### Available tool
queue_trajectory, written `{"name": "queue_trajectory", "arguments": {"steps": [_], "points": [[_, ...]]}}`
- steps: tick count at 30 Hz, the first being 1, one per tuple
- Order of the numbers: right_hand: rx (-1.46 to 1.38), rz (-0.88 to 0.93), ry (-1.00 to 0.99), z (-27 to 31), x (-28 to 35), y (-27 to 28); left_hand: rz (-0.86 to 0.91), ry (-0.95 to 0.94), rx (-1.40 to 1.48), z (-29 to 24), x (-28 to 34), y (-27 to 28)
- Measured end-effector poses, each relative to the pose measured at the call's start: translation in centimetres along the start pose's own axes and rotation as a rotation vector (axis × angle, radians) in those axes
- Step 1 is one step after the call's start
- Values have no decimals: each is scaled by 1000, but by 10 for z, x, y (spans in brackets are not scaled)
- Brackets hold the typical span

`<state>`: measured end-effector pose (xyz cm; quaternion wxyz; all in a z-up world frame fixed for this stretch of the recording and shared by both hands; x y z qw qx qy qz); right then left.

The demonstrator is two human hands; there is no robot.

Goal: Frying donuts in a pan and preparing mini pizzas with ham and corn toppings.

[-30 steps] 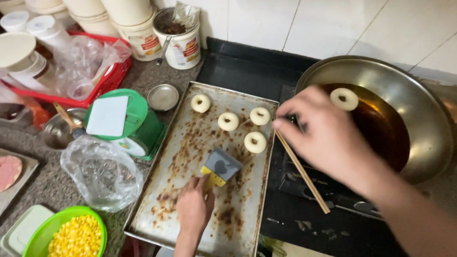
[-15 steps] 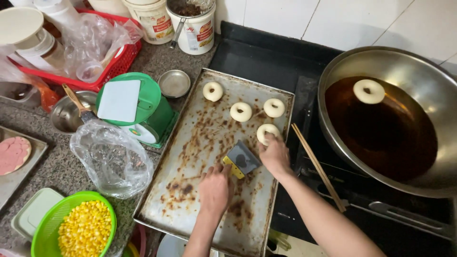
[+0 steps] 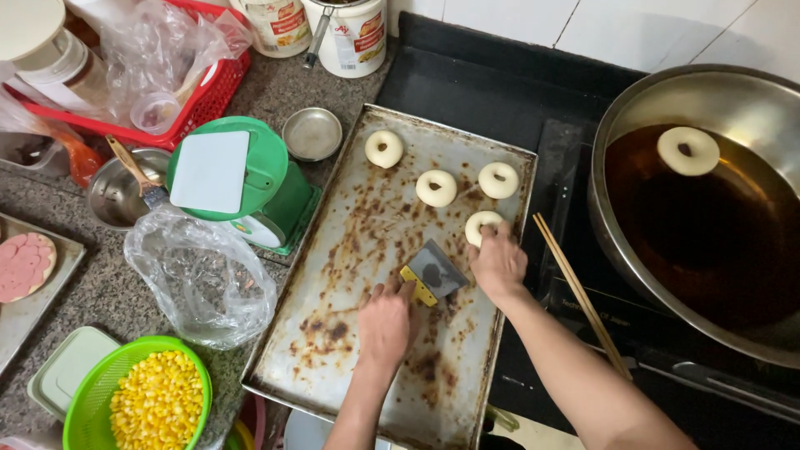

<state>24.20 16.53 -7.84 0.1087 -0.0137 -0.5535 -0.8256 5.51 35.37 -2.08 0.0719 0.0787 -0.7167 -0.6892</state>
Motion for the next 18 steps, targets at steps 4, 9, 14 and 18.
{"name": "queue_trajectory", "arguments": {"steps": [4, 9, 14, 18], "points": [[39, -1, -15, -7, -8, -5, 13, 23, 47, 4, -1, -1], [29, 14, -10, -11, -12, -8, -26, 47, 87, 5, -3, -1], [-2, 13, -20, -7, -13, 2, -35, 58, 81, 7, -1, -8], [-83, -12, -41, -27, -27, -3, -65, 76, 110, 8, 4, -7]]}}
Point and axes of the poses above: each hand's wrist, its own x-axis away from the middle knuckle, its own y-axis out of the back of the hand, z = x × y, the point moved 7 cm from there along -x, towards the middle knuckle, and after that the axes turned 10 degrees about -x, right-handed, at the moved point
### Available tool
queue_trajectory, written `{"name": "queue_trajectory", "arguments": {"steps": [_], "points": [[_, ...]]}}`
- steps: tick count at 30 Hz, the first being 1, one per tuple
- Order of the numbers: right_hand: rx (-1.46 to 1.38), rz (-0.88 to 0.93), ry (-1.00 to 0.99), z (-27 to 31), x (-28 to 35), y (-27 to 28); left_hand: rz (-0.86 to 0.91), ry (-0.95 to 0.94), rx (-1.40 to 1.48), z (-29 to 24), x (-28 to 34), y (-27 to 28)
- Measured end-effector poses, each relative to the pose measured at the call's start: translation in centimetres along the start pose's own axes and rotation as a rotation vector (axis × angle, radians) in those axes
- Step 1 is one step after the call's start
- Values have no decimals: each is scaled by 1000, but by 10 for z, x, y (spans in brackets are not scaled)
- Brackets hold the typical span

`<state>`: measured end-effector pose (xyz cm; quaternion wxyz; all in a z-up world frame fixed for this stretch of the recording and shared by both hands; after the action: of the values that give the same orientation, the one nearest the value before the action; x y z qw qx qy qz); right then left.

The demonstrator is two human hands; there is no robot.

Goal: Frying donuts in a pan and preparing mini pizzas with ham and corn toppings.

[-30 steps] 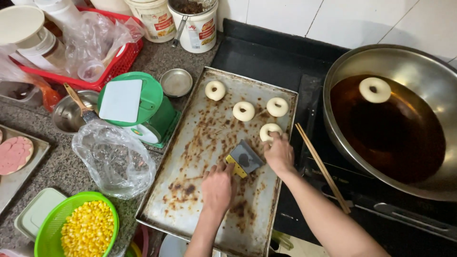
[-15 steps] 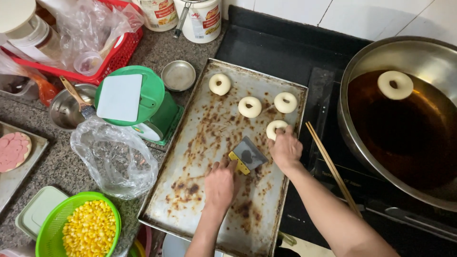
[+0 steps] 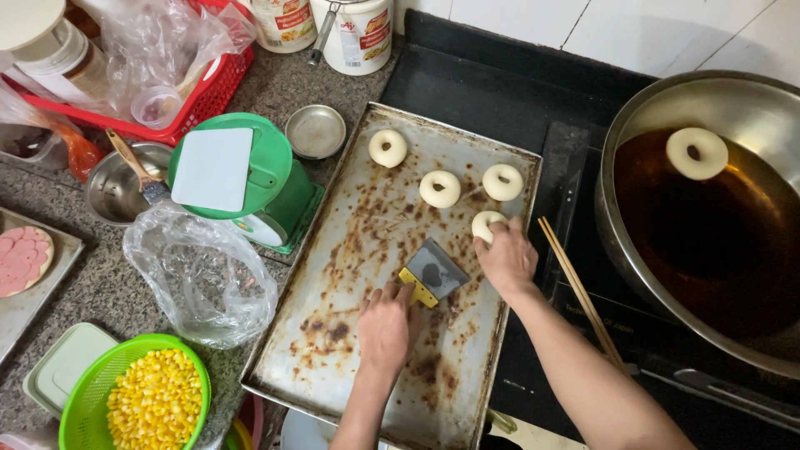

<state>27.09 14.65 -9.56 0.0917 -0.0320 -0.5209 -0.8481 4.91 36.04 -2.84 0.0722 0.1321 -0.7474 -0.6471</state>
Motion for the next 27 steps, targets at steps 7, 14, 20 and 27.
{"name": "queue_trajectory", "arguments": {"steps": [7, 14, 20, 27], "points": [[-128, -92, 25, 36, 22, 34, -45, 21, 119, 0, 14, 1], [-557, 67, -80, 78, 44, 47, -52, 67, 165, 14, 34, 27], [-845, 135, 58, 161, 94, 168, -58, 109, 133, 25, 42, 50], [-671, 8, 188, 159, 122, 349, -120, 90, 153, 13, 41, 69]]}}
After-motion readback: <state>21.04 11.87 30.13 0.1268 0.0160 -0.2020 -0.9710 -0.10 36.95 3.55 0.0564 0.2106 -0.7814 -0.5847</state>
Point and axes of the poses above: each hand's wrist, its own x-axis away from the middle knuckle, its own y-axis out of the back of the hand, z = x × y, the point moved 7 cm from there along -x, towards the middle knuckle, and after that the axes turned 10 degrees about -x, right-handed, at the moved point
